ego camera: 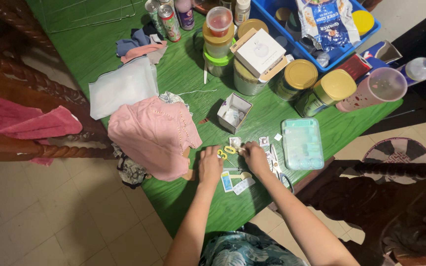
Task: The person folds several pieces of clothing on a green table, then uses scissors to cut open small sealed packets and boxes, placing the contents into a plastic container. The person also moves a stack of fabric pads and a wire rack on the table.
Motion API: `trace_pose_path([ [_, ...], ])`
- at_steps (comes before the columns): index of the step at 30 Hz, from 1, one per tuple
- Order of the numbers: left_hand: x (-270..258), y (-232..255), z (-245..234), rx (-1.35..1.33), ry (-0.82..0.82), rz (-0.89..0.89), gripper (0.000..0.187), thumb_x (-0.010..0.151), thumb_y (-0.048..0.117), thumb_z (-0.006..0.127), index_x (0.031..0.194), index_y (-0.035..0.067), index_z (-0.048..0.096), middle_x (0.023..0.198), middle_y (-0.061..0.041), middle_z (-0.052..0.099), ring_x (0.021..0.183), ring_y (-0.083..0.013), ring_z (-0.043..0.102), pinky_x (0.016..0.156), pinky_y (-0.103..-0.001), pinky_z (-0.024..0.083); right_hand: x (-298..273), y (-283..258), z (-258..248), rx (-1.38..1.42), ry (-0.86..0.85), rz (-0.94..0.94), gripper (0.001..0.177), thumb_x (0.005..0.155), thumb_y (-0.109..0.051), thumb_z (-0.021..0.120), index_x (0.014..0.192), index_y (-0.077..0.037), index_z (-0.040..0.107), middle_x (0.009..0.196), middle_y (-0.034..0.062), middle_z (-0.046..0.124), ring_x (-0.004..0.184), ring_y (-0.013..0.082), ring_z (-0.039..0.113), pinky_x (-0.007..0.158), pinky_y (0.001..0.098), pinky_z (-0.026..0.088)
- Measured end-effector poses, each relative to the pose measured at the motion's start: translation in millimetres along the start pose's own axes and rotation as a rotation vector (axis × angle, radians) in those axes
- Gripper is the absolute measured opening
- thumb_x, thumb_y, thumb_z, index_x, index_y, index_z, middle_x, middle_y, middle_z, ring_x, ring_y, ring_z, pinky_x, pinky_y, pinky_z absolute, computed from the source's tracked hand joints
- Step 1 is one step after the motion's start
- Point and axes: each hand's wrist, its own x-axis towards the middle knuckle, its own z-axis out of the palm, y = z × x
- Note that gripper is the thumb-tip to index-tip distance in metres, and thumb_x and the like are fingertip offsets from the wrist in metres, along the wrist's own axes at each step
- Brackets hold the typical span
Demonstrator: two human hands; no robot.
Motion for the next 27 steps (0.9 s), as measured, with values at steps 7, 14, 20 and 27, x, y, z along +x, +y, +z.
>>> trace_pose_path([
  [7, 8, 17, 6, 0.049, -0.050, 0.018, 0.045, 0.084, 0.013, 0.075, 0.127, 0.012, 0.062, 0.130, -0.004, 0.060, 0.123, -0.0302, 0.053, 0.097, -0.052, 0.046, 19, -12, -15, 0.169, 0.019, -0.182, 0.033, 0.085, -0.003, 0.068, 0.117, -0.002, 0.067, 0.104, 0.0214, 0.066, 0.096, 0.0402, 0.066, 0.082, 0.0462, 0.052],
  [14, 40, 17, 46, 0.159, 0.072, 0.224, 0.042, 0.083, 0.012, 0.074, 0.122, 0.005, 0.063, 0.123, -0.010, 0.060, 0.117, -0.0325, 0.054, 0.093, -0.050, 0.047, 20, -44, -68, 0.153, -0.041, -0.156, 0.029, 0.087, -0.011, 0.074, 0.116, -0.005, 0.072, 0.097, 0.0175, 0.068, 0.080, 0.0321, 0.068, 0.073, 0.0408, 0.053],
  [20, 44, 31, 44, 0.192, 0.029, 0.194, 0.028, 0.079, 0.007, 0.074, 0.106, 0.009, 0.068, 0.110, -0.010, 0.058, 0.110, -0.0313, 0.055, 0.088, -0.046, 0.048, 53, -68, -102, 0.370, 0.010, -0.125, 0.033, 0.091, -0.019, 0.073, 0.118, -0.001, 0.069, 0.093, 0.0116, 0.075, 0.075, 0.0134, 0.073, 0.067, 0.0296, 0.056],
  [27, 22, 53, -8, -0.391, 0.196, 0.212, 0.016, 0.082, -0.004, 0.070, 0.093, 0.007, 0.068, 0.106, -0.011, 0.058, 0.099, -0.0308, 0.063, 0.082, -0.043, 0.053, 20, -38, -89, 0.626, -0.164, 0.274, 0.025, 0.102, -0.021, 0.068, 0.105, 0.003, 0.071, 0.085, 0.0092, 0.071, 0.068, 0.0154, 0.068, 0.063, 0.0314, 0.056],
])
